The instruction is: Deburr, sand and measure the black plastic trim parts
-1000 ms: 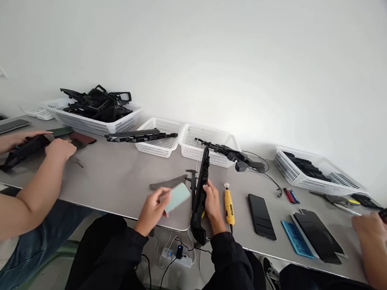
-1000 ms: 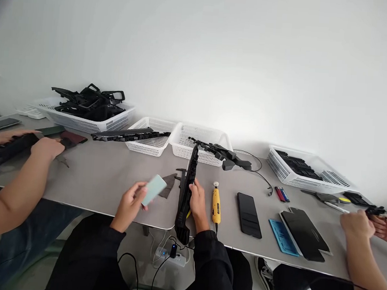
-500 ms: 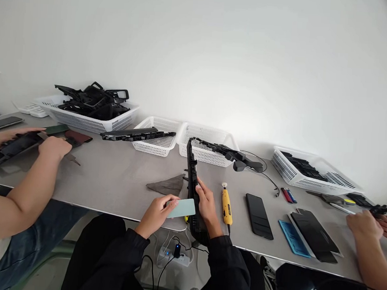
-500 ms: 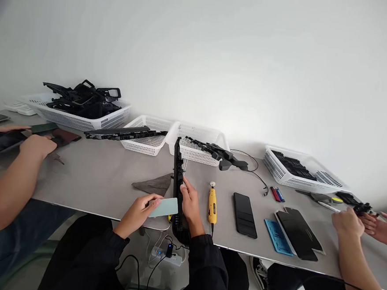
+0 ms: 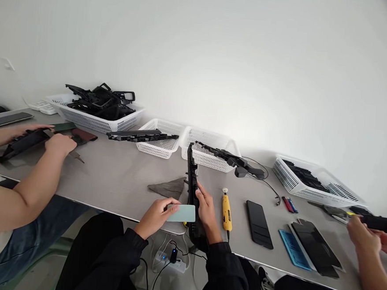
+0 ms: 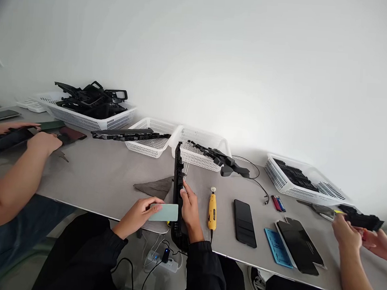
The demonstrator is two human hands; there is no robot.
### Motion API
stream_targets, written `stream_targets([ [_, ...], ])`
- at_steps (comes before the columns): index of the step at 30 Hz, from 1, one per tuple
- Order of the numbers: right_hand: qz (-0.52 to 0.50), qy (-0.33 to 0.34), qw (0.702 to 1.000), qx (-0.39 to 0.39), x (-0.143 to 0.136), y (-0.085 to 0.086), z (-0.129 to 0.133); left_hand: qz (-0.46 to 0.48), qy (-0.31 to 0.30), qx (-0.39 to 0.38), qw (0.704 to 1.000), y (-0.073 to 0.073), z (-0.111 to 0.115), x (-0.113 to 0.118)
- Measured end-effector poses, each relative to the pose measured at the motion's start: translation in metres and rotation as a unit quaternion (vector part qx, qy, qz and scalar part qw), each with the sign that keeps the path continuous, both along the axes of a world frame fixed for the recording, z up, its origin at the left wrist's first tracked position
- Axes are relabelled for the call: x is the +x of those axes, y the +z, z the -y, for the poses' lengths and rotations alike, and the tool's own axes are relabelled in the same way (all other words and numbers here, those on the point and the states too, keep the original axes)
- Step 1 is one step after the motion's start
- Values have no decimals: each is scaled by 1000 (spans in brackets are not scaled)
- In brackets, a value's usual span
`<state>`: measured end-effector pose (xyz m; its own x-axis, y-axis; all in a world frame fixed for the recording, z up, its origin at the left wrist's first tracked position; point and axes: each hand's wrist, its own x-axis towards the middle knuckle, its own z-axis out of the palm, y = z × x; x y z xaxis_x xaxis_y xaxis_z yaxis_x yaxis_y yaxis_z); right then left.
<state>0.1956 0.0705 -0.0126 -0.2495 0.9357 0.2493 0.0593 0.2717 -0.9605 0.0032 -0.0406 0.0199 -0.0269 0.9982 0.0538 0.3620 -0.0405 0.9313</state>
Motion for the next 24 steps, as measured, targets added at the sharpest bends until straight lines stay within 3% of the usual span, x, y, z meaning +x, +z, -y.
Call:
stream_targets([
  [4,12,-2,1000,1,2,-2,-2,25,67,25,997,3,-2,2],
  [8,10,-12,1000,-1,3,-5,-2,11,-55,6,998,10,2,2],
  [10,4,-12,1000,-4,3,-5,-2,-5,-84,4,996,11,4,3],
  [16,-13,-58,998,-17,3,-4,-5,-23,-8,18,1000,9,4,5],
  [24,-21,-79,996,-25,6,-2,-4,-23,-28,-4,999,9,7,5],
])
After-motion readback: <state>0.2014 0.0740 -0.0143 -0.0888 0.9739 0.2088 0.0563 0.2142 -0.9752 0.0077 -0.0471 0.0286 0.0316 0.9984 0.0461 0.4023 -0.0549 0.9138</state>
